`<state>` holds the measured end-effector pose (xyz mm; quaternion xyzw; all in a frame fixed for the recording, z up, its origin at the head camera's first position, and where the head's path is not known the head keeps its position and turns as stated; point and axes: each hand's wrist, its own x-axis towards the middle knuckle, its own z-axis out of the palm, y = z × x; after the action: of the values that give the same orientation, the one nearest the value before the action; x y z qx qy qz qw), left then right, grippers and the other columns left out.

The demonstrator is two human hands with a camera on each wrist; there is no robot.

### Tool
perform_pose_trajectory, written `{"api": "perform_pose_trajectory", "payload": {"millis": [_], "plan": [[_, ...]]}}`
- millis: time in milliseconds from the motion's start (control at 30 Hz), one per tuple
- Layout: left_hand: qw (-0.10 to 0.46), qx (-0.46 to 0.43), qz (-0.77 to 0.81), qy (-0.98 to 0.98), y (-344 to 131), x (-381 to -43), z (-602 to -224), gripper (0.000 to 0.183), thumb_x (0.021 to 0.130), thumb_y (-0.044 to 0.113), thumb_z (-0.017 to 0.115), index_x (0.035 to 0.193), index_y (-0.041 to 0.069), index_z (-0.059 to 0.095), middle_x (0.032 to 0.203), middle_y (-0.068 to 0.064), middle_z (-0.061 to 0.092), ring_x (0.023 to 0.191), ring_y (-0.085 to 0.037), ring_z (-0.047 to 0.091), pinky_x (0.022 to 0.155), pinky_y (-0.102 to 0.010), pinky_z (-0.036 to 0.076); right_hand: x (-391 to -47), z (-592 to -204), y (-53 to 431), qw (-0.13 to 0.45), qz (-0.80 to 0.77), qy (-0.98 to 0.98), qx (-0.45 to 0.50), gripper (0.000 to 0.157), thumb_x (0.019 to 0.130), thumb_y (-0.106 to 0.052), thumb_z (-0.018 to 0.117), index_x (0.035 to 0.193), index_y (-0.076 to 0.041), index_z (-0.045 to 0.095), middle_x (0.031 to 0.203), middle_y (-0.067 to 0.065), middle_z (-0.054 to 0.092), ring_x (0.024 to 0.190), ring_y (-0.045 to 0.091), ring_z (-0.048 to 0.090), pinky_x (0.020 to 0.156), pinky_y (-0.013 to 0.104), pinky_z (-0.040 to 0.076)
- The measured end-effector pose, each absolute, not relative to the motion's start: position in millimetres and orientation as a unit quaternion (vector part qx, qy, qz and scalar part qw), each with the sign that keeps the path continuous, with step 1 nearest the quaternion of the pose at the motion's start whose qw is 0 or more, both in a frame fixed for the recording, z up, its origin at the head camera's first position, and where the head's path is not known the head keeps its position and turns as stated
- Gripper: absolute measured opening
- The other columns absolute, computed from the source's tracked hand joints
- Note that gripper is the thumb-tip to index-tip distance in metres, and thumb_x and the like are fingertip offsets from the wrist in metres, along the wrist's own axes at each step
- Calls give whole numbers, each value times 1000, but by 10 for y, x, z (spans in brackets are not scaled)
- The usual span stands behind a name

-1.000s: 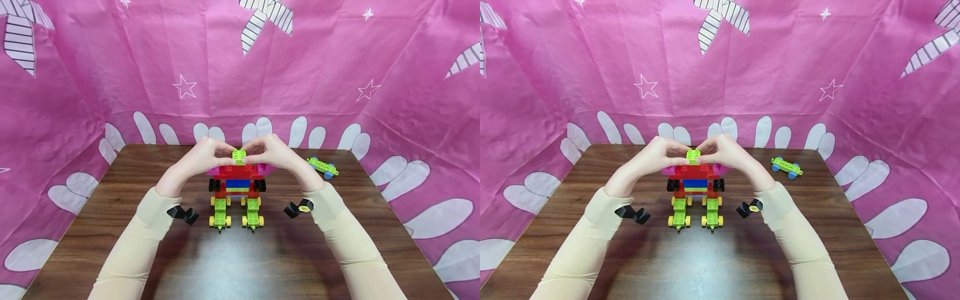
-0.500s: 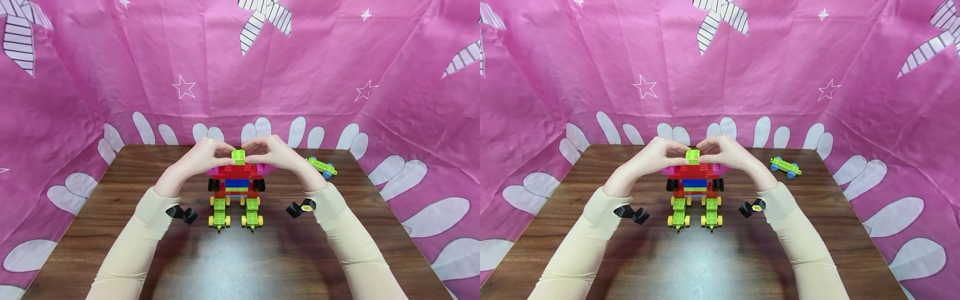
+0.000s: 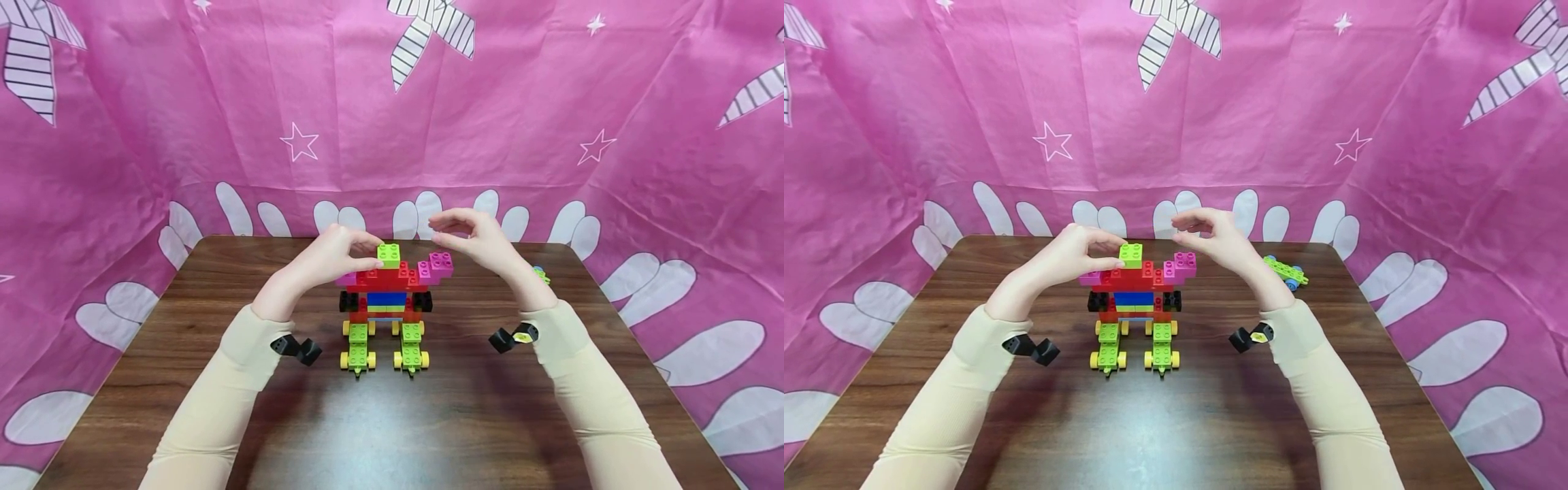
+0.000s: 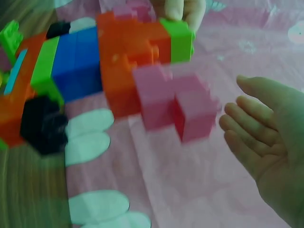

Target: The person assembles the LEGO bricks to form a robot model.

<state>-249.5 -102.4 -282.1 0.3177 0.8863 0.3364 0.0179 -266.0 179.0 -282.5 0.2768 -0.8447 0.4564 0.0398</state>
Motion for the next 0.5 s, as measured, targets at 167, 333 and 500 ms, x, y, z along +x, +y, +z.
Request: {"api": "perform_pose_trajectory", "payload": {"millis": [167, 333, 500], "plan": [[8, 323, 337, 884, -1024, -2504, -2840, 39, 85, 26, 74, 116, 3, 69, 108, -10, 72, 102, -23, 67, 93, -38, 52, -2727, -2943, 2024, 83, 464, -849, 238, 30, 89, -13, 69, 115, 1, 66, 110, 20, 68, 90, -3, 62, 76, 15, 51], [3, 326, 339, 883, -1025, -2497, -2848, 38, 84, 25, 75, 115, 3, 69, 107, -10, 72, 102, -22, 68, 93, -38, 52, -2825, -3144, 2271, 112, 460, -858, 201, 30, 88, -13, 70, 115, 2, 66, 109, 19, 69, 88, -7, 62, 75, 13, 51], [1, 331, 340, 880, -1025, -2491, -2845, 38, 84, 25, 75, 115, 3, 69, 107, -10, 72, 101, -22, 68, 92, -38, 52, -2905, -3377, 2512, 150, 445, -868, 160, 31, 85, -14, 73, 112, 1, 68, 106, 19, 70, 82, -11, 61, 73, 10, 49]]}}
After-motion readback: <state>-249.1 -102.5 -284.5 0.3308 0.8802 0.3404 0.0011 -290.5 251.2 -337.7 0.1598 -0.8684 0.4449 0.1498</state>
